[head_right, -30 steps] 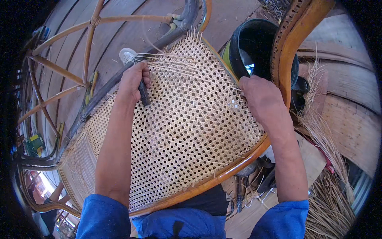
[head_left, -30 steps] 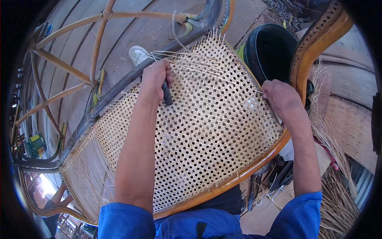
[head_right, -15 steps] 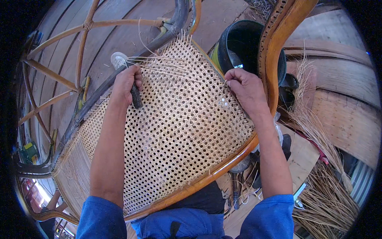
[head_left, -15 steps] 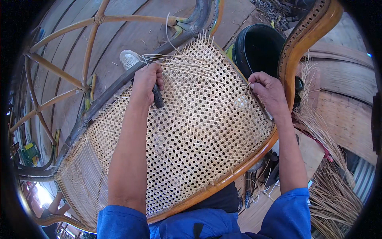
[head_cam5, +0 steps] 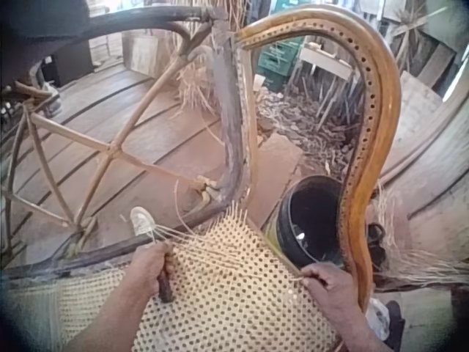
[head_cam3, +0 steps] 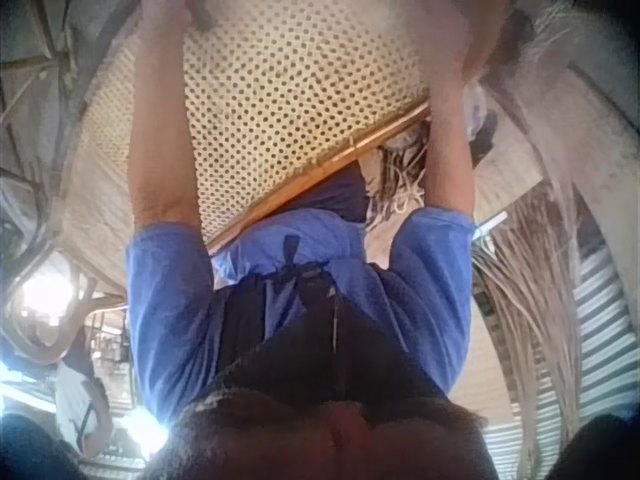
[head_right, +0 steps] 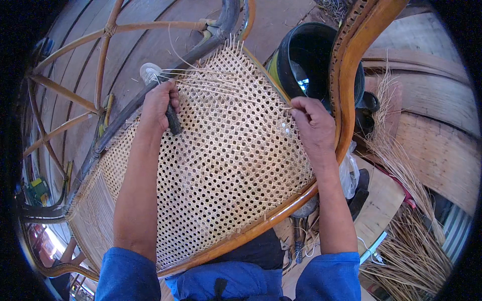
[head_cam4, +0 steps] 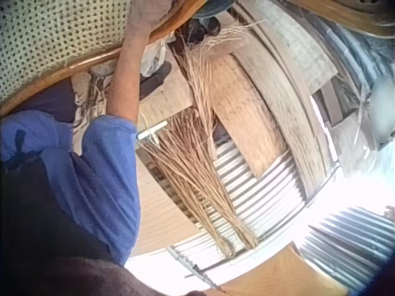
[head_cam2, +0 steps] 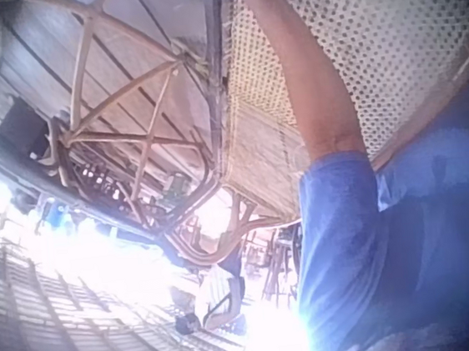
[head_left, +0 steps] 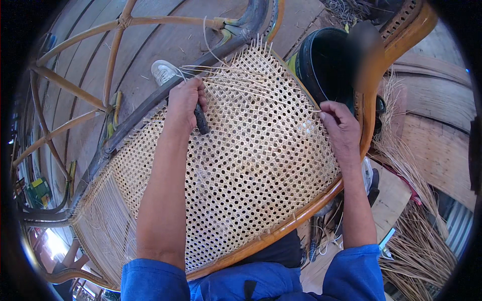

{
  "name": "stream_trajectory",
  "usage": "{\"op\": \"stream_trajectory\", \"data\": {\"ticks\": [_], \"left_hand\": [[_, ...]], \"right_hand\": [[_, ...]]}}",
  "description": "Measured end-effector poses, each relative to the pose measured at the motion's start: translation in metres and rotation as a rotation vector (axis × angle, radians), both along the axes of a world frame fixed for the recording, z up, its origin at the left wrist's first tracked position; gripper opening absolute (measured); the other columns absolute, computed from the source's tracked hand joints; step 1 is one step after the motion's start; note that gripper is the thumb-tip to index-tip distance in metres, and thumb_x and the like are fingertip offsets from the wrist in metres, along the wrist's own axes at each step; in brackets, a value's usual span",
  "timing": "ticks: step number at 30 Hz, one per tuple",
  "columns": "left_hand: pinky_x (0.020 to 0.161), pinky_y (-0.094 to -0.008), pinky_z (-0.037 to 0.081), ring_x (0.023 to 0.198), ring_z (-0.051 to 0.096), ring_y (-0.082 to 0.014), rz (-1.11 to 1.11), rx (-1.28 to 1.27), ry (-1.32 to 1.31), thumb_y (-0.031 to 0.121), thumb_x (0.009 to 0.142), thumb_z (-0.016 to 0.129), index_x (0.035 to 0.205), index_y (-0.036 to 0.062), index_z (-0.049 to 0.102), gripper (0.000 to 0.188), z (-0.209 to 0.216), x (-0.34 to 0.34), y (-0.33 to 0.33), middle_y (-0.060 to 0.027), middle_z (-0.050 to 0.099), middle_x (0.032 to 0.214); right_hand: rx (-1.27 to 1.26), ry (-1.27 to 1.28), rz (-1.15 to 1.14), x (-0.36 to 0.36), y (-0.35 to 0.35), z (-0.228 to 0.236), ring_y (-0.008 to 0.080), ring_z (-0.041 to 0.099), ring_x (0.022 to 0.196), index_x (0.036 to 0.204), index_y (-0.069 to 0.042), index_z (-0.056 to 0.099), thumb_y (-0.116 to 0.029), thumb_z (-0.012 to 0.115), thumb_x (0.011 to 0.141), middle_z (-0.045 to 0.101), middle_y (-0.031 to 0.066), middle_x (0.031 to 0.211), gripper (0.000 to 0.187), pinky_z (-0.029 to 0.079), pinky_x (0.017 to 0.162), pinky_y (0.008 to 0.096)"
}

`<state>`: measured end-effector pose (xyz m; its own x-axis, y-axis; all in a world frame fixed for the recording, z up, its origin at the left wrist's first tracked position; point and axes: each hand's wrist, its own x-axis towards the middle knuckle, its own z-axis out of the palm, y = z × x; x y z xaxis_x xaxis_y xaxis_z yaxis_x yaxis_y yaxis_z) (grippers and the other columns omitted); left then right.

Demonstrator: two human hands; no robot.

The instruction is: Weaving rattan fibers into the frame of a chair to repair the seat.

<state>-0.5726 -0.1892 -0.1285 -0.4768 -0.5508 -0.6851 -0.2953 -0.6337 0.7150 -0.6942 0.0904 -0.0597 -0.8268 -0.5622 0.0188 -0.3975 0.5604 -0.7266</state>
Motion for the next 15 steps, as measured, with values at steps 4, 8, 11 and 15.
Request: {"op": "stream_trajectory", "data": {"ticks": [4, 8, 11, 15], "left_hand": [[0.039, -0.0264, 0.038, 0.043, 0.043, -0.0097, 0.013, -0.026, -0.001, 0.015, 0.084, 0.055, 0.071, 0.0081, 0.049, 0.016, 0.003, 0.001, 0.002, -0.0003, 0.046, 0.057], [0.039, -0.0278, 0.039, 0.044, 0.044, -0.0102, 0.149, 0.031, 0.033, 0.012, 0.081, 0.053, 0.070, 0.0067, 0.049, 0.013, -0.006, 0.004, 0.000, -0.0009, 0.045, 0.057], [0.040, -0.0282, 0.039, 0.044, 0.044, -0.0108, 0.239, 0.083, 0.095, 0.010, 0.080, 0.052, 0.069, 0.0059, 0.049, 0.012, -0.010, 0.008, -0.002, -0.0016, 0.045, 0.057], [0.040, -0.0283, 0.040, 0.045, 0.045, -0.0114, 0.267, 0.079, 0.097, 0.010, 0.081, 0.052, 0.069, 0.0057, 0.049, 0.012, -0.009, 0.007, -0.001, -0.0021, 0.045, 0.057]], "right_hand": [[0.004, 0.114, 0.061, -0.002, 0.002, -0.006, 0.0192, 0.059, 0.077, 0.089, -0.002, 0.062, 0.001, 0.061, 0.077, 0.059, 0.0079, 0.085, 0.013, 0.047, 0.071, 0.0267], [-0.012, 0.104, 0.086, -0.004, 0.003, -0.011, 0.0184, 0.059, 0.076, 0.091, -0.002, 0.062, 0.001, 0.062, 0.076, 0.059, 0.0077, 0.083, 0.015, 0.046, 0.072, 0.0256], [-0.030, 0.003, 0.060, -0.006, 0.003, -0.010, 0.0133, 0.057, 0.077, 0.092, -0.001, 0.061, -0.001, 0.061, 0.079, 0.059, 0.0047, 0.082, 0.013, 0.045, 0.072, 0.0240], [-0.141, -0.328, -0.179, -0.009, 0.006, -0.010, 0.0075, 0.053, 0.077, 0.094, 0.000, 0.061, -0.008, 0.060, 0.084, 0.059, 0.0010, 0.083, 0.012, 0.043, 0.071, 0.0219]]}}
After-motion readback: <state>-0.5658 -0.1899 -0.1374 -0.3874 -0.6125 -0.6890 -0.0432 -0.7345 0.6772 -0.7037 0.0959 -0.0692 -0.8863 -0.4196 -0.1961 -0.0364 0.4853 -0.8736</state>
